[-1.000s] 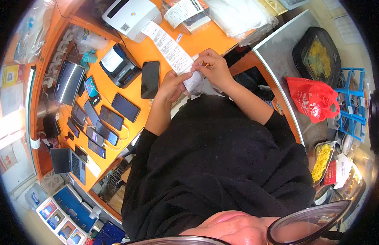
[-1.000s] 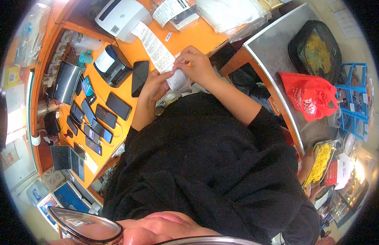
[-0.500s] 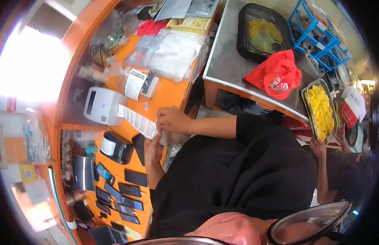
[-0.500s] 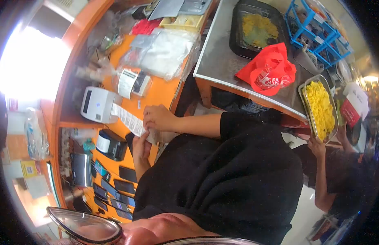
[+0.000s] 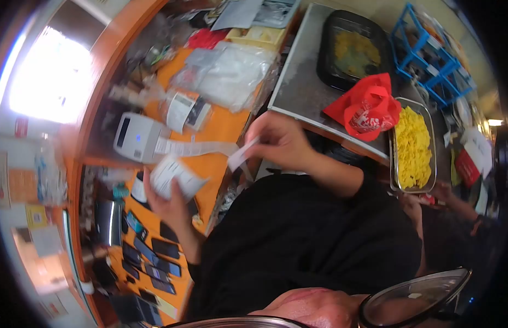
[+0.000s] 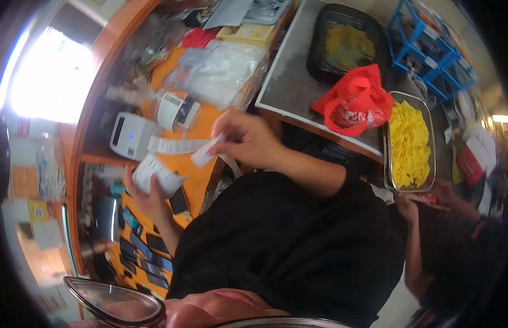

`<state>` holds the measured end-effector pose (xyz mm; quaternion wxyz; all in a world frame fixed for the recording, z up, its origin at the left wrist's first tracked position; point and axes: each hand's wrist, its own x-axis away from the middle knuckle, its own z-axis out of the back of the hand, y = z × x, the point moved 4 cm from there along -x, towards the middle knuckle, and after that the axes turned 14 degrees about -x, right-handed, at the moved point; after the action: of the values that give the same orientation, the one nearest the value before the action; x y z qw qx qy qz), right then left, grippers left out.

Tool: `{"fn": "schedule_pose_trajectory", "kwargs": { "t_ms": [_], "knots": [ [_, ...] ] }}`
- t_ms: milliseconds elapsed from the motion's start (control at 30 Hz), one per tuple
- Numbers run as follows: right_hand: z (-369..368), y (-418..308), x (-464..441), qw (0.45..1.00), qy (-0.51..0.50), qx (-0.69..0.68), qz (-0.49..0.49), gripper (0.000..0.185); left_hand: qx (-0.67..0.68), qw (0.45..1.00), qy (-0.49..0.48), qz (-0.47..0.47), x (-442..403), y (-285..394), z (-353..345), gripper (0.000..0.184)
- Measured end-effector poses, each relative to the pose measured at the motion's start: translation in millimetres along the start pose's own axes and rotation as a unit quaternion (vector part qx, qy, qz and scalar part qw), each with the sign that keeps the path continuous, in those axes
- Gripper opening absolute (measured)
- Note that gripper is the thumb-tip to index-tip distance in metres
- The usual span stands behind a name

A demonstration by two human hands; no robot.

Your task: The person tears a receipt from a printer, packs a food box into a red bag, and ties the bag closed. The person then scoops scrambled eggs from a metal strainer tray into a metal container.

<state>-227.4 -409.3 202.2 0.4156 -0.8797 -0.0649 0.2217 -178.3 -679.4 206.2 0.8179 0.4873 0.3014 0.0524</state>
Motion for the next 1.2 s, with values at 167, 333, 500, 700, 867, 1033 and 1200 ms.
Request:
{"fn": "schedule_pose_trajectory", "kwargs": {
  "t_ms": [167, 333, 500, 700, 867, 1033, 1200],
  "knots": [
    [0.3, -110.6, 34.2, 0.988, 0.024, 0.097, 0.114, 0.026, 0.175, 0.952, -0.231, -0.096, 19.4, 104.7, -87.7, 0.092],
    [17.6, -195.2, 79.5, 0.942, 0.081, 0.314, 0.085, 0.026, 0.244, 0.872, -0.413, -0.098, 60.7, 169.2, -155.4, 0.106],
    [35.1, -252.0, 106.1, 0.923, 0.103, 0.358, 0.092, 0.026, 0.239, 0.818, -0.496, -0.169, 96.6, 206.0, -199.3, 0.111],
    [78.7, -297.4, 151.9, 0.94, 0.128, 0.288, 0.131, 0.027, 0.258, 0.838, -0.419, -0.235, 124.1, 244.9, -243.6, 0.109],
    [122.1, -277.8, 167.0, 0.97, 0.198, 0.054, 0.129, 0.034, 0.24, 0.885, -0.3, -0.263, 140.5, 265.1, -279.0, 0.107],
    [149.1, -254.6, 162.1, 0.958, 0.241, 0.023, 0.152, 0.047, 0.231, 0.858, -0.368, -0.275, 159.9, 273.1, -300.2, 0.11],
    [155.5, -249.7, 165.0, 0.94, 0.287, 0.025, 0.182, 0.071, 0.284, 0.82, -0.465, -0.175, 158.7, 262.7, -317.6, 0.113]
  ]
}}
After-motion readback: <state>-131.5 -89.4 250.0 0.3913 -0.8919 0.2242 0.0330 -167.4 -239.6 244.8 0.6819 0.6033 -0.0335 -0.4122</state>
